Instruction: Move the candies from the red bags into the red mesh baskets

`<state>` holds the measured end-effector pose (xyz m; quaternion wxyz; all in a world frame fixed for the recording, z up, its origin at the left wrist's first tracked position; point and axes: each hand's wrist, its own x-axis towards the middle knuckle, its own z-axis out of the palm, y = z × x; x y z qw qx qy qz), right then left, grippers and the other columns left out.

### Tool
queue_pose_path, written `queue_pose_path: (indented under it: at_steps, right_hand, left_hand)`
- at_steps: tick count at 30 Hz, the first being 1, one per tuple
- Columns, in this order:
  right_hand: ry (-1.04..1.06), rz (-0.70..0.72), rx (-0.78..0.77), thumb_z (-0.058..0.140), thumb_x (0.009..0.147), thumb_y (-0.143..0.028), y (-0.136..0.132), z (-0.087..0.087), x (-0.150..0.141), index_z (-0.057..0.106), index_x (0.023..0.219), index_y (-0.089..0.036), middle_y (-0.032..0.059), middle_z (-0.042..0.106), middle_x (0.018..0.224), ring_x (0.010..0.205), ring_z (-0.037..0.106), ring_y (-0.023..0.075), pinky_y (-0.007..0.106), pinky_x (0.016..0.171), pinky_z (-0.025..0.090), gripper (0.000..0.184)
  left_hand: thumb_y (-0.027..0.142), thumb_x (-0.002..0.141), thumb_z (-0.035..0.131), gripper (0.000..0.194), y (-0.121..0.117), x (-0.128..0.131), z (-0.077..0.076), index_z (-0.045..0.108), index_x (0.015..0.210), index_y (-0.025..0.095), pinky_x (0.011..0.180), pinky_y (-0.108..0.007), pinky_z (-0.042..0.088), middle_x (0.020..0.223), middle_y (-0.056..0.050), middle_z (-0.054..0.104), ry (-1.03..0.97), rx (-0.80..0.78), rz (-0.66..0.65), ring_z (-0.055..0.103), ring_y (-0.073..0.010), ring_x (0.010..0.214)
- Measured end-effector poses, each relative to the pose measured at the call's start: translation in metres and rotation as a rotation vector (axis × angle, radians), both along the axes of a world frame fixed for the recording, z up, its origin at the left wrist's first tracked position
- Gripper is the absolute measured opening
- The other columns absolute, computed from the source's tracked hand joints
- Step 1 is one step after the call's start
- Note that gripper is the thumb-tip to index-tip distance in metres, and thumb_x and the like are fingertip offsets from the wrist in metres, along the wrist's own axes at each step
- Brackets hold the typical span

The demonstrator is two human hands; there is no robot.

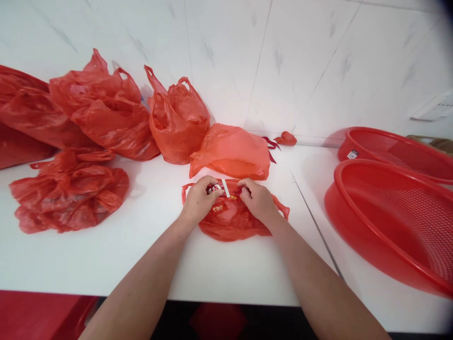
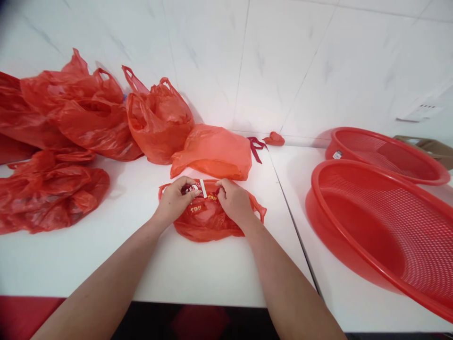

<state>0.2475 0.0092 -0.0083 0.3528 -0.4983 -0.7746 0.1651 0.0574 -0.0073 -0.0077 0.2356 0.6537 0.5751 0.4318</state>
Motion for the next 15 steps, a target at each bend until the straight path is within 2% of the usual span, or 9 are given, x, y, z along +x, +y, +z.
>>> queue_pose_path:
  at_steps: [6, 10, 15]
  right_hand:
    - [-0.093, 0.119, -0.021, 0.041, 0.077, -0.008, -0.007, 0.002, -0.003, 0.058, 0.096, -0.023, -0.0048, 0.056, 0.061, 0.055, 0.049, 0.0125, 0.024, 0.057, 0.036, 0.031]
    - [-0.157, 0.204, -0.041, 0.041, 0.076, -0.007, -0.008, -0.001, -0.006, 0.061, 0.084, -0.021, -0.002, 0.063, 0.07, 0.062, 0.053, 0.0127, 0.024, 0.06, 0.037, 0.026]
    - [-0.186, 0.237, 0.121, 0.054, 0.076, -0.013, -0.008, -0.005, -0.013, 0.065, 0.085, -0.02, 0.0025, 0.06, 0.083, 0.08, 0.052, 0.0168, 0.03, 0.076, 0.042, 0.016]
  left_hand:
    - [0.019, 0.076, 0.057, 0.015, 0.001, 0.0, -0.005, 0.061, 0.089, 0.023, 0.077, -0.029, 0.045, 0.091, 0.001, 0.065, 0.095, 0.038, 0.021, 0.059, -0.016, 0.083]
    - [0.016, 0.078, 0.053, 0.019, 0.002, 0.001, -0.008, 0.062, 0.092, 0.024, 0.082, -0.03, 0.045, 0.093, 0.001, 0.067, 0.092, 0.025, 0.031, 0.061, -0.0164, 0.087]
    - [0.015, 0.078, 0.053, 0.017, 0.004, -0.001, -0.008, 0.062, 0.088, 0.024, 0.082, -0.03, 0.045, 0.092, 0.002, 0.068, 0.101, 0.045, 0.052, 0.061, -0.0161, 0.087]
